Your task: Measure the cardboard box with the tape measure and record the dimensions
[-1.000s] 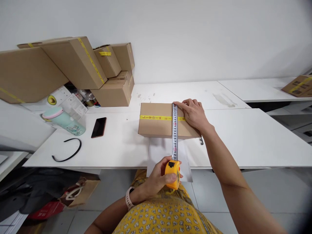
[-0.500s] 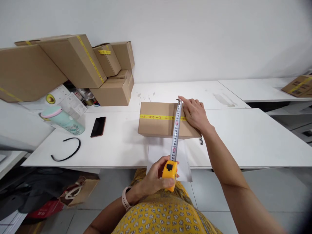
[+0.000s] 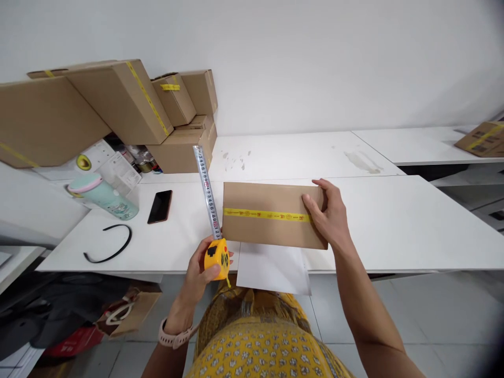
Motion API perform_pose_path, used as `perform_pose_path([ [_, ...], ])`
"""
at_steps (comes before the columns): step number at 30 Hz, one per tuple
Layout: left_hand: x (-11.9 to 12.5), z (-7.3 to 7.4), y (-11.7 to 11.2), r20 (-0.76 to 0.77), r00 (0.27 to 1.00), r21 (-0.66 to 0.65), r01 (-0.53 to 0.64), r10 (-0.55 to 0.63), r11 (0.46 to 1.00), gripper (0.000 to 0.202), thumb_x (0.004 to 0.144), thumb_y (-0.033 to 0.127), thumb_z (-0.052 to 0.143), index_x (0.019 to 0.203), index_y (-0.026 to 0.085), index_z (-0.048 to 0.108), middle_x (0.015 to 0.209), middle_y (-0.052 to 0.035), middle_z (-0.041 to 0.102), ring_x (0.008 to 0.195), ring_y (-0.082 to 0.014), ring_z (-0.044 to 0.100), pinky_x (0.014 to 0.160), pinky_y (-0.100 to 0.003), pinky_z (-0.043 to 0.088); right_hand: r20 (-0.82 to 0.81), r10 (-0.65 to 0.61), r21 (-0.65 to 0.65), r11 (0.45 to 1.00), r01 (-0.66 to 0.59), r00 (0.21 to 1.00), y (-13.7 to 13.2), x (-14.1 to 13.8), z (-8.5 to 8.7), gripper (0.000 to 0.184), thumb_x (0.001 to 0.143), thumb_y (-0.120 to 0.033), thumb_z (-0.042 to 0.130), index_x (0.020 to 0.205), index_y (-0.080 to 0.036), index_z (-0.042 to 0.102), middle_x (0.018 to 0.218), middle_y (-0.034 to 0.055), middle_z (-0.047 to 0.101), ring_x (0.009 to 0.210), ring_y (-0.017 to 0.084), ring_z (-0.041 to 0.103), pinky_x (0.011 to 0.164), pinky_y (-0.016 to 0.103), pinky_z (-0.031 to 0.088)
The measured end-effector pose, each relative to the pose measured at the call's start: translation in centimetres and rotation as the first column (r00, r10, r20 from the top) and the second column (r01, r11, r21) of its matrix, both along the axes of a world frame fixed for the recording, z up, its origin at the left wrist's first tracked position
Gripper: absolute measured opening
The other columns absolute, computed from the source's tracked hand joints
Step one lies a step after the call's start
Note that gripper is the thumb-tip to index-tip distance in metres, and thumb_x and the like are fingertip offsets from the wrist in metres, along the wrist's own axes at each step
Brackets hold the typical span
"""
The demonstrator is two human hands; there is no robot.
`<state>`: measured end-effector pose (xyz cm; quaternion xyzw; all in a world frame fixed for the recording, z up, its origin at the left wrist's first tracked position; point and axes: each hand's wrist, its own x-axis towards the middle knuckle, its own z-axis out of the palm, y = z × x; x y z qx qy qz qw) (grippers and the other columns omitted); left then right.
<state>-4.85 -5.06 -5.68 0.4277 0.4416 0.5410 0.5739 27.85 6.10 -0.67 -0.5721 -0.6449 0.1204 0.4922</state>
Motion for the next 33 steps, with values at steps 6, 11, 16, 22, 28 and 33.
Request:
perform_pose_path([
  [6, -0.4, -1.9, 0.4, -0.044, 0.993, 0.059, -0.110, 0.112, 0.992, 0.072, 0.066, 0.043, 0.088, 0.127, 0.025, 0.055, 0.115, -0.0072, 0.066, 0.097, -0.0278, 0.072, 0.086, -0.042, 0.060, -0.050, 0.014, 0.169, 0.986, -0.005, 0.999, -2.8, -2.5, -2.8, 0.036, 0.089, -0.044, 0.065, 0.120, -0.028, 0.053, 0.143, 0.0143, 0.053, 0.138, 0.033, 0.048, 0.109, 0.057, 0.045],
  [11, -1.0, -4.1, 1.3, -0.104, 0.976, 0.048, -0.188, 0.193, 0.981, 0.069, 0.066, 0.046, 0.086, 0.123, 0.023, 0.054, 0.108, -0.0067, 0.068, 0.093, -0.0263, 0.072, 0.082, -0.041, 0.061, -0.094, 0.098, 0.350, 0.935, -0.059, 0.991, -2.2, -4.4, -7.2, 0.035, 0.087, -0.032, 0.070, 0.116, -0.025, 0.052, 0.141, 0.0138, 0.053, 0.144, 0.035, 0.043, 0.109, 0.062, 0.044],
  [16, -1.7, -3.2, 0.3, -0.266, 0.938, 0.111, -0.199, 0.222, 0.974, 0.066, 0.073, 0.043, 0.080, 0.130, 0.024, 0.050, 0.121, -0.0103, 0.065, 0.103, -0.0279, 0.070, 0.085, -0.041, 0.060, -0.025, 0.139, 0.346, 0.930, -0.122, 0.990, -2.4, -4.4, -8.6, 0.029, 0.088, -0.026, 0.071, 0.113, -0.024, 0.057, 0.138, 0.0137, 0.057, 0.141, 0.031, 0.048, 0.109, 0.058, 0.045],
  [22, -2.2, 3.5, -1.7, -0.714, 0.687, 0.081, 0.276, -0.137, 0.958, 0.071, 0.073, 0.028, 0.076, 0.139, 0.028, 0.048, 0.135, -0.0088, 0.062, 0.109, -0.0270, 0.068, 0.093, -0.038, 0.057, -0.437, 0.081, 0.168, 0.986, -0.007, 0.896, -4.5, -2.8, -2.5, 0.029, 0.098, -0.043, 0.052, 0.120, -0.025, 0.061, 0.121, 0.0098, 0.068, 0.094, 0.020, 0.068, 0.081, 0.041, 0.056],
  [28, 0.5, 4.6, -0.6, -0.842, 0.306, -0.145, 0.664, -0.443, 0.734, 0.082, 0.066, 0.032, 0.076, 0.143, 0.025, 0.048, 0.136, -0.0101, 0.062, 0.117, -0.0326, 0.064, 0.102, -0.047, 0.051, -0.648, 0.199, 0.159, 0.979, -0.125, 0.735, -5.9, -1.4, 2.4, 0.045, 0.094, -0.056, 0.057, 0.128, -0.027, 0.062, 0.094, 0.0044, 0.072, 0.058, 0.012, 0.055, 0.055, 0.029, 0.046],
  [33, 0.6, 4.6, 0.3, -0.823, 0.351, -0.135, 0.643, -0.447, 0.754, 0.097, 0.071, 0.030, 0.078, 0.155, 0.035, 0.030, 0.152, -0.0103, 0.048, 0.132, -0.0354, 0.053, 0.109, -0.052, 0.045, -0.670, 0.140, 0.154, 0.987, -0.048, 0.729, -7.3, -1.8, 1.1, 0.019, 0.096, -0.036, 0.063, 0.087, -0.020, 0.069, 0.066, -0.0012, 0.061, 0.049, 0.008, 0.047, 0.042, 0.021, 0.035],
])
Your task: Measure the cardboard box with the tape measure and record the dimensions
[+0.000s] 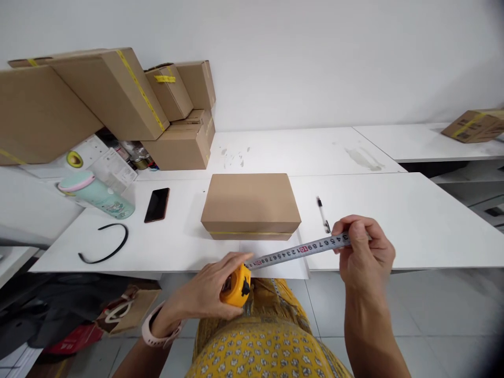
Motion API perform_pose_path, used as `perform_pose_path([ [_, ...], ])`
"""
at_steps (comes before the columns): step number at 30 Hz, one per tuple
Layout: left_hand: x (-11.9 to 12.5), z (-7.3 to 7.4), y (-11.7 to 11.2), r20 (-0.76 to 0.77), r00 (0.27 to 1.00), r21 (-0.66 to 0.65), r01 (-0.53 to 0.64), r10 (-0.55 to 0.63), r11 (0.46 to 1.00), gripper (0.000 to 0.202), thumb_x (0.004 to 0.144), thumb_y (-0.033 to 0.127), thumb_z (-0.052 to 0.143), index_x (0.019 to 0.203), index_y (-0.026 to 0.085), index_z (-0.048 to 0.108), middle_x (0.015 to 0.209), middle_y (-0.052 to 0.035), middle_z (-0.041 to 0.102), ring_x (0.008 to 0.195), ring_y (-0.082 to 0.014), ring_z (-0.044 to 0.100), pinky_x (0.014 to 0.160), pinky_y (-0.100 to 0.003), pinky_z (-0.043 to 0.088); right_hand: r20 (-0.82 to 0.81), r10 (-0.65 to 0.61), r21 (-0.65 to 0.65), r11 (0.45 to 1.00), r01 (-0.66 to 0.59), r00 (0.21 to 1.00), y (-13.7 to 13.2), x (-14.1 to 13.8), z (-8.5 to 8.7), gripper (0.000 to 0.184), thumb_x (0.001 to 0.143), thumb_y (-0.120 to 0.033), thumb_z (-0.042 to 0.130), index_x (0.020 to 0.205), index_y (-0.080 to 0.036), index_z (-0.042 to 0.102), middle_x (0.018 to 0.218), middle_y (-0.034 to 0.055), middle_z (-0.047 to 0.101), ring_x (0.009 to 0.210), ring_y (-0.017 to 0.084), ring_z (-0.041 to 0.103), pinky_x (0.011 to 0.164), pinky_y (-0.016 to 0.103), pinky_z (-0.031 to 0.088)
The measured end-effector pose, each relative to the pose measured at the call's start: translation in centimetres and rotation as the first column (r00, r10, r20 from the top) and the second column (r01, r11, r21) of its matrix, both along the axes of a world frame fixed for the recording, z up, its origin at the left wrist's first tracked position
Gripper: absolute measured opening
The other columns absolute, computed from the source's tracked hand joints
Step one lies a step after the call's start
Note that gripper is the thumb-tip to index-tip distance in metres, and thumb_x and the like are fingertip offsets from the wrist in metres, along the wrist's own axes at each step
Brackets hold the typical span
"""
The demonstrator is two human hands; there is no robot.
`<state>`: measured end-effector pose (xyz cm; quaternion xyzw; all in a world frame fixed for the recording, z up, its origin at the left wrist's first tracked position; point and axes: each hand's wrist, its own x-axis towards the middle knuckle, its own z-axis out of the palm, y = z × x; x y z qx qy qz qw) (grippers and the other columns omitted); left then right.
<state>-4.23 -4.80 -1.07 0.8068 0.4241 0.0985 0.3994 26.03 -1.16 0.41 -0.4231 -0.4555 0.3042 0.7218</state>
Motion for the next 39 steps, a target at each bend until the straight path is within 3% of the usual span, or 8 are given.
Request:
perform_pose_path([
  [7, 1.7, 1.5, 2.4, 0.459, 0.879, 0.057, -0.178, 0.132, 0.982, 0.105, 0.071, 0.036, 0.087, 0.156, 0.040, 0.026, 0.133, -0.0075, 0.058, 0.122, -0.0300, 0.060, 0.105, -0.047, 0.049, 0.293, 0.220, 0.077, 0.965, -0.252, 0.931, 0.3, -6.4, -2.2, 0.020, 0.101, -0.025, 0.051, 0.096, -0.023, 0.070, 0.079, -0.0001, 0.064, 0.064, 0.011, 0.059, 0.057, 0.025, 0.049],
  [14, 1.8, 3.0, 4.3, 0.568, 0.810, 0.182, -0.292, 0.142, 0.939, 0.089, 0.075, 0.034, 0.085, 0.150, 0.037, 0.038, 0.131, -0.0071, 0.062, 0.116, -0.0255, 0.064, 0.100, -0.041, 0.054, 0.534, -0.110, 0.254, 0.967, -0.035, 0.838, 1.7, -6.9, -2.7, 0.026, 0.100, -0.019, 0.049, 0.115, -0.027, 0.068, 0.112, 0.0062, 0.065, 0.113, 0.020, 0.059, 0.094, 0.041, 0.049],
  [16, -0.2, 2.8, 5.8, 0.600, 0.763, 0.289, -0.486, 0.239, 0.825, 0.080, 0.075, 0.033, 0.084, 0.145, 0.034, 0.045, 0.131, -0.0081, 0.061, 0.116, -0.0252, 0.064, 0.097, -0.039, 0.055, 0.508, -0.252, 0.219, 0.963, 0.160, 0.824, 2.1, -4.8, -4.9, 0.021, 0.099, -0.022, 0.051, 0.112, -0.025, 0.067, 0.110, 0.0067, 0.064, 0.108, 0.021, 0.060, 0.092, 0.040, 0.049],
  [18, -2.8, 1.9, 8.0, 0.658, 0.663, 0.378, -0.701, 0.357, 0.605, 0.071, 0.075, 0.034, 0.082, 0.138, 0.028, 0.050, 0.127, -0.0087, 0.061, 0.113, -0.0244, 0.064, 0.096, -0.039, 0.055, 0.510, -0.337, 0.067, 0.933, 0.354, 0.791, 2.6, -2.1, -8.0, 0.019, 0.097, -0.028, 0.052, 0.106, -0.022, 0.067, 0.102, 0.0070, 0.064, 0.096, 0.021, 0.061, 0.083, 0.037, 0.050],
  [20, -5.6, 0.3, 10.5, 0.663, 0.558, 0.405, -0.828, 0.499, 0.388, 0.066, 0.075, 0.035, 0.079, 0.134, 0.023, 0.051, 0.126, -0.0099, 0.060, 0.111, -0.0243, 0.064, 0.096, -0.041, 0.053, 0.602, -0.265, -0.170, 0.879, 0.445, 0.753, 3.2, 0.5, -11.3, 0.023, 0.094, -0.033, 0.050, 0.101, -0.018, 0.067, 0.097, 0.0081, 0.065, 0.083, 0.020, 0.060, 0.075, 0.037, 0.049],
  [22, -7.9, -1.8, 12.5, 0.556, 0.480, 0.390, -0.872, 0.679, 0.296, 0.065, 0.076, 0.036, 0.076, 0.133, 0.020, 0.049, 0.125, -0.0109, 0.061, 0.109, -0.0242, 0.064, 0.096, -0.040, 0.052, 0.698, -0.137, -0.352, 0.789, 0.503, 0.703, 3.8, 2.8, -13.7, 0.026, 0.091, -0.033, 0.048, 0.097, -0.017, 0.067, 0.097, 0.0097, 0.065, 0.080, 0.021, 0.059, 0.077, 0.038, 0.047],
  [31, -9.1, -8.5, 13.9, 0.038, 0.490, 0.361, -0.819, 0.871, 0.446, 0.052, 0.077, 0.026, 0.074, 0.125, 0.021, 0.055, 0.116, -0.0103, 0.061, 0.107, -0.0286, 0.063, 0.093, -0.043, 0.050, 0.861, 0.154, -0.486, 0.530, 0.695, 0.485, 8.7, 6.3, -13.2, 0.049, 0.093, -0.045, 0.051, 0.128, -0.010, 0.056, 0.128, 0.0228, 0.057, 0.123, 0.036, 0.050, 0.089, 0.043, 0.043],
  [39, -7.7, -9.4, 13.4, 0.015, 0.540, 0.340, -0.794, 0.842, 0.504, 0.061, 0.075, 0.009, 0.067, 0.134, 0.020, 0.053, 0.130, -0.0141, 0.057, 0.122, -0.0316, 0.056, 0.103, -0.046, 0.045, 0.746, 0.314, -0.650, 0.539, 0.536, 0.587, 10.0, 6.0, -12.6, 0.036, 0.099, -0.032, 0.037, 0.123, -0.012, 0.056, 0.107, 0.0172, 0.070, 0.100, 0.026, 0.065, 0.084, 0.035, 0.044],
])
